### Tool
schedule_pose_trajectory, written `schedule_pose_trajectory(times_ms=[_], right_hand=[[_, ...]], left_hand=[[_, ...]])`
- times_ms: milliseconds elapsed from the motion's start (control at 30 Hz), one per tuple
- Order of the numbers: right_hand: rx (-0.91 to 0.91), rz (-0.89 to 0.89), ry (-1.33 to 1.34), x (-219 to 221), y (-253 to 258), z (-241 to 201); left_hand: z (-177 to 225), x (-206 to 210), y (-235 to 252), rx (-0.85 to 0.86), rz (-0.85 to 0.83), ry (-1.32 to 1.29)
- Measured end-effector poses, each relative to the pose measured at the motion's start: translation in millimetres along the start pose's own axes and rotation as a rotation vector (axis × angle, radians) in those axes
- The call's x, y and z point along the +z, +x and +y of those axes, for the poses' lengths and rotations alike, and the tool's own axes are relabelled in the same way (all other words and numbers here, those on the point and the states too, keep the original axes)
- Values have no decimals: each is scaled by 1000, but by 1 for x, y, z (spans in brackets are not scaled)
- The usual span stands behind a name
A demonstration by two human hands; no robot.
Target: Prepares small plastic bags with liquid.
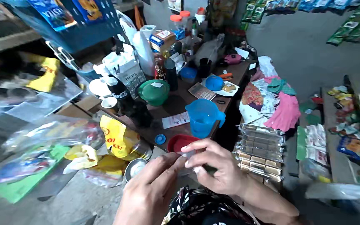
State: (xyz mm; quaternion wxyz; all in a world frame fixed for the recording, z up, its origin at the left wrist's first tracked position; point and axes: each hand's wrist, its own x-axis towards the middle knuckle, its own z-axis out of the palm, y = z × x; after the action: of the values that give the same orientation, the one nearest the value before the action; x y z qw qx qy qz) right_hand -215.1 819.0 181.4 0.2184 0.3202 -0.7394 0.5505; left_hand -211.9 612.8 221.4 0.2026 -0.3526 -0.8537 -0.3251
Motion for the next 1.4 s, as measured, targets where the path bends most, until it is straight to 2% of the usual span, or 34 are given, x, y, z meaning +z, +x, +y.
schedule_pose_trajectory(times_ms=[100,200,267,400,533,600,700,733,800,867,967,1033,1167,1233,1400], right_hand=[[99,-83,200,-26,1,58],[277,-278,147,-32,-4,112],[307,-384,134,-26,-9,135],[305,-430,124,-12,-25,167],[518,-505,-57,-16,-51,191],[490,-395,-139,-25,-71,192],[252,95,-383,-44,-93,184],[252,217,-454,-55,-94,183],[362,364,-545,-76,-89,186],[567,358,-491,-90,-79,199],[810,232,-217,-95,-62,217],[817,274,-3,-89,-58,226],[828,542,377,-75,-55,233],[823,602,411,-75,-49,226],[773,501,303,-103,-32,183]], left_hand=[[4,-2,24,-45,-20,10],[1,8,40,-93,-48,-2],[-1,17,47,-117,-65,-18],[-8,40,50,-189,-93,10],[-28,79,36,-270,-111,16],[-41,100,27,-316,-126,-1],[-59,126,16,-356,-170,-17],[-63,132,14,-366,-193,-18],[-68,140,14,-376,-237,-34],[-73,145,18,-386,-275,-51],[-79,146,25,-433,-334,-112],[-82,146,28,-464,-339,-149],[-88,149,27,-476,-264,-190],[-91,151,27,-460,-199,-165],[-95,147,33,-481,-176,-152]])
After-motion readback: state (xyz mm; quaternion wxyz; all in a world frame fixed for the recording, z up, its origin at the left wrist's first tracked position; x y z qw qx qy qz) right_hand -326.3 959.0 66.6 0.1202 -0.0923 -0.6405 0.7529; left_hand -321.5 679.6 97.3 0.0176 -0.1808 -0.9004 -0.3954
